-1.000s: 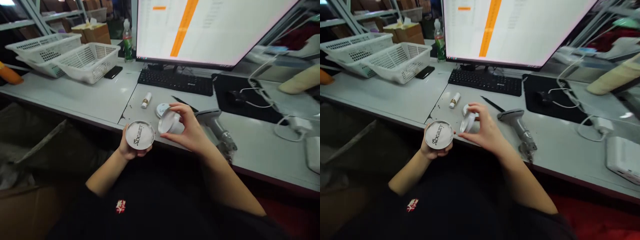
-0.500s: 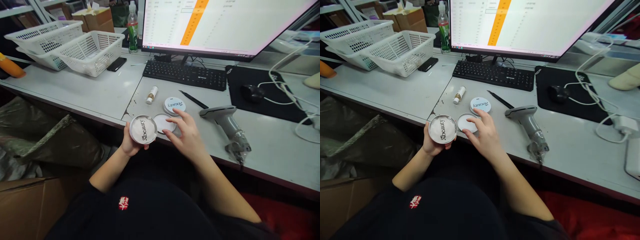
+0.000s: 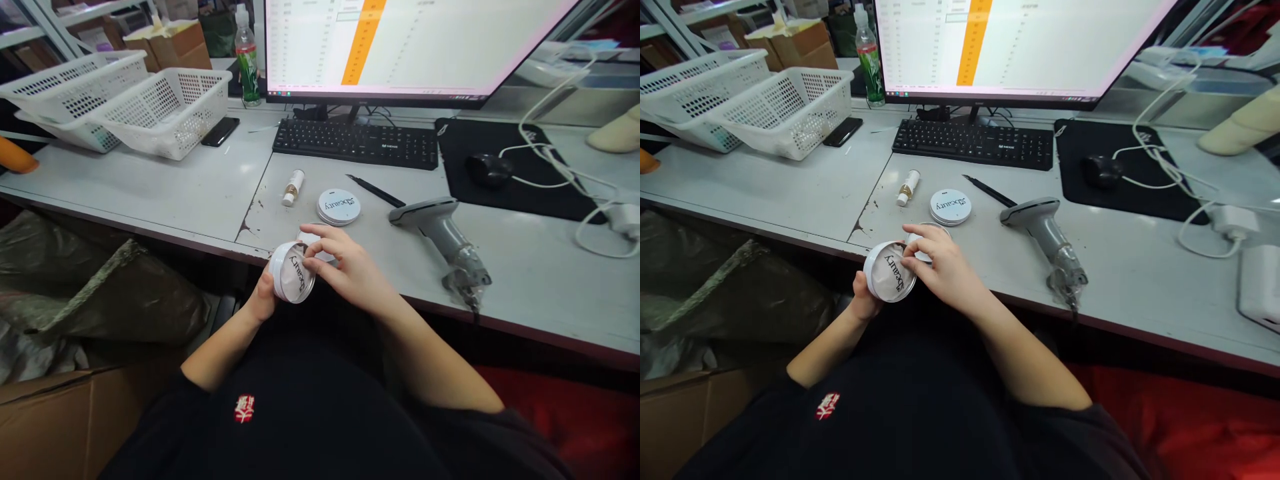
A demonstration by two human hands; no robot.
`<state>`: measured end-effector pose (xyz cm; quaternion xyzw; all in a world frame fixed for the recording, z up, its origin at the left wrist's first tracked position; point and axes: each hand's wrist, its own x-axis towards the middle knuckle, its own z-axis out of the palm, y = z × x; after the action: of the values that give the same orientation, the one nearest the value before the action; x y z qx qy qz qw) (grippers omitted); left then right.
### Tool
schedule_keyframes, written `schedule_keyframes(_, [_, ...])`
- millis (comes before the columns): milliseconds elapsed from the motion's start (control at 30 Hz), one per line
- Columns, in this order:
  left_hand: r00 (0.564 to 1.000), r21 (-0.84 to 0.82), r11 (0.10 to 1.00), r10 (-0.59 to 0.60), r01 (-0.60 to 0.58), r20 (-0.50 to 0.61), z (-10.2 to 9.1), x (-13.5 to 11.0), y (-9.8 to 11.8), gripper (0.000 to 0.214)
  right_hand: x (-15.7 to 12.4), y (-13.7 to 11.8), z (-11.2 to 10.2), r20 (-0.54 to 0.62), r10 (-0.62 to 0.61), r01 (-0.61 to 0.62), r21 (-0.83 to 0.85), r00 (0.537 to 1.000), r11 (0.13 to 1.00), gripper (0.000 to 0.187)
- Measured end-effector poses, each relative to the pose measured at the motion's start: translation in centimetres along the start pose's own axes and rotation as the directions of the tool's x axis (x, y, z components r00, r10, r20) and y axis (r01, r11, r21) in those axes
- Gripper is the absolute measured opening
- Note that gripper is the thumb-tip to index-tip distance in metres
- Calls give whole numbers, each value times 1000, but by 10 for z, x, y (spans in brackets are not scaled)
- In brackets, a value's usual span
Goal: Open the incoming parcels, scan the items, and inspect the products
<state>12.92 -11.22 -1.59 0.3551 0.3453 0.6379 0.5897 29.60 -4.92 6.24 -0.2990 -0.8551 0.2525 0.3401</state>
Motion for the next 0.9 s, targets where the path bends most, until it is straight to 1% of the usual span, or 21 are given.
schedule_keyframes(100, [993,-78,991,-108,104,-50,8,3,8,94,-6,0,4,-123,-98,95,-34,987,995,10])
schedule_keyframes(167, [980,-148,974,-183,170,-75,10,5,14,90,-14,-2,7,-218,-216,204,-77,952,976,5])
schedule_keyframes(200, [973,-184,964,-211,193,-88,11,6,16,88,-18,-3,8,-245,-289,271,-103,926,957,10])
schedule_keyframes(267, [966,-258,946,-231,195,-117,11,5,19,84,-28,-5,9,-253,-453,427,-154,855,891,18])
schedule_keyframes(333, [969,-328,931,-213,162,-127,12,4,20,81,-37,-5,8,-190,-586,557,-188,787,809,19])
schedule_keyframes(367, [972,-357,921,-208,156,-112,12,3,20,82,-42,-5,7,-150,-623,597,-186,768,781,17])
schedule_keyframes(400, [974,-378,911,-210,163,-87,13,2,20,82,-46,-4,7,-115,-628,607,-169,770,776,16])
schedule_keyframes(433, [974,-390,903,-218,178,-59,13,1,20,84,-51,-4,7,-79,-602,588,-144,795,796,15])
schedule_keyframes(467, [974,-395,899,-222,188,-41,14,0,21,85,-54,-3,7,-41,-557,550,-118,829,827,14])
schedule_keyframes(500, [976,-395,900,-215,183,-39,14,0,21,87,-57,-2,7,-19,-513,509,-92,858,856,13])
schedule_keyframes(533, [978,-392,904,-204,170,-46,14,-1,22,88,-60,-2,7,-15,-475,473,-72,880,878,13])
schedule_keyframes(567, [980,-391,907,-191,154,-57,15,-2,23,90,-61,-1,7,-16,-453,452,-58,891,890,15])
schedule_keyframes(667, [980,-411,903,-179,129,-84,18,-4,27,94,-62,0,8,-20,-471,469,-52,882,882,28])
schedule_keyframes(767, [974,-409,899,-208,154,-91,22,-5,32,99,-60,1,10,37,-457,459,-91,889,884,33])
schedule_keyframes(833, [972,-401,903,-210,153,-104,24,-5,34,100,-59,1,12,-26,-475,468,-131,879,874,32])
schedule_keyframes(900, [974,-400,909,-186,119,-132,24,-4,35,99,-58,-1,14,-108,-534,513,-174,838,840,29])
